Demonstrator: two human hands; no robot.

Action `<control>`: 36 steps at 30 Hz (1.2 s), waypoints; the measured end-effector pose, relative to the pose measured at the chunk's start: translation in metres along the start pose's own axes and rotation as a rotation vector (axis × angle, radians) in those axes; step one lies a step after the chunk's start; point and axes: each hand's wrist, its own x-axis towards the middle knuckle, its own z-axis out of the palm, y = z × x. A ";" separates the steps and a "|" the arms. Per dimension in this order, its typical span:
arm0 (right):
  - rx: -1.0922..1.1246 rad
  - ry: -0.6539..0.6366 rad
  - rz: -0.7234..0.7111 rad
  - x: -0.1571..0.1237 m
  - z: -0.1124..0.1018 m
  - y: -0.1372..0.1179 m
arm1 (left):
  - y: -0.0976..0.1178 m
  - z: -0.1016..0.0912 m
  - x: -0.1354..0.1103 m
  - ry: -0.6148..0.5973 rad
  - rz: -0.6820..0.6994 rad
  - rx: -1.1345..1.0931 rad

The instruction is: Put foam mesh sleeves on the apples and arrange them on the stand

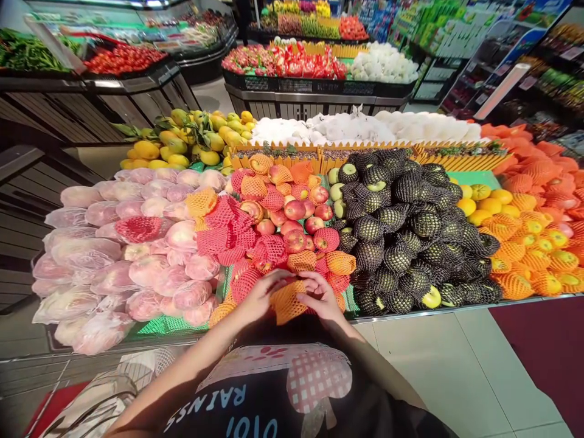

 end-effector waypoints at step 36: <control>-1.432 0.171 0.001 0.231 0.026 -0.088 | -0.054 0.044 -0.033 -0.028 -0.364 -0.420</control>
